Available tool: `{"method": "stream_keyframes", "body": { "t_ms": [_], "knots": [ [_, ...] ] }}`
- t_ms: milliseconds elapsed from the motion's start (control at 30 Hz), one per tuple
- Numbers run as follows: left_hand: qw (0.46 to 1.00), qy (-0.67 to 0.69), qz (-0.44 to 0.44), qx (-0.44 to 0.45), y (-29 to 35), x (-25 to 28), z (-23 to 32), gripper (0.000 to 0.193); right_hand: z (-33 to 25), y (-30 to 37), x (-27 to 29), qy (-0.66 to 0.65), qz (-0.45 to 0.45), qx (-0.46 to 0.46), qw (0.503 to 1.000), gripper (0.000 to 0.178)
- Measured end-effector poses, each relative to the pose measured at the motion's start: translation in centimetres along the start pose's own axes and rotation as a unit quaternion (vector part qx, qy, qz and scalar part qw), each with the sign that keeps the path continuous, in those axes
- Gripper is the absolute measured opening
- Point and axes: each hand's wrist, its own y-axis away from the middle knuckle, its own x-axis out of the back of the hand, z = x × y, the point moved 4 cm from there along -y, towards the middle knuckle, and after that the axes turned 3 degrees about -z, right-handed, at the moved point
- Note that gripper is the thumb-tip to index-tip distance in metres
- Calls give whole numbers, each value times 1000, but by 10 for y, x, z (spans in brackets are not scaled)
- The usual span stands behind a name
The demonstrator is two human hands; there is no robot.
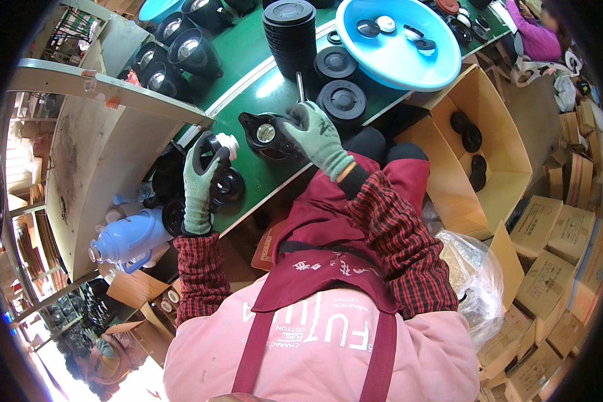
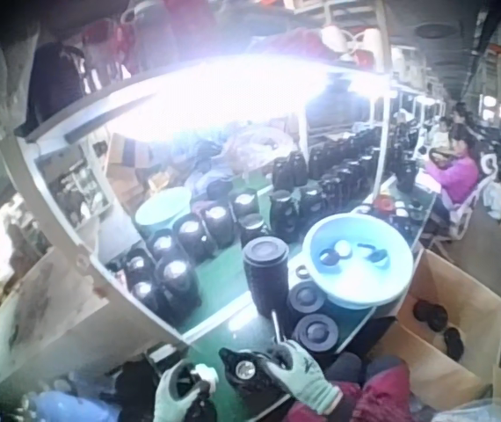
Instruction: The person assembles black cylindrical kitchenware by inserting white circular inserts into the tops and securing black lids. They handle each unit one at a time, placing finished items into a cardboard box.
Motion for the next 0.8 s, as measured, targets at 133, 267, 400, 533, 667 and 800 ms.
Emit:
{"method": "stream_keyframes", "body": {
  "t_ms": [133,267,400,533,667,800],
  "knots": [
    [1000,3,10,25,0,-5,14,60,21,23,-1,28,3,19,999,74],
    [999,-20,-13,43,-13,-16,39,66,29,42,-21,-22,-121,-46,991,105],
    [991,-108,-38,-70,-35,-31,64,73,33,35,-39,37,-83,-61,994,105],
    [982,-156,-39,-97,-50,-38,78,78,-2,23,-23,157,-41,6,987,98],
    [960,-224,-163,-51,-51,-50,81,83,32,23,-37,184,-77,-70,977,112],
    [921,-341,-161,-97,-50,-64,76,86,36,38,-50,157,-39,-85,983,122]
  ]
}}
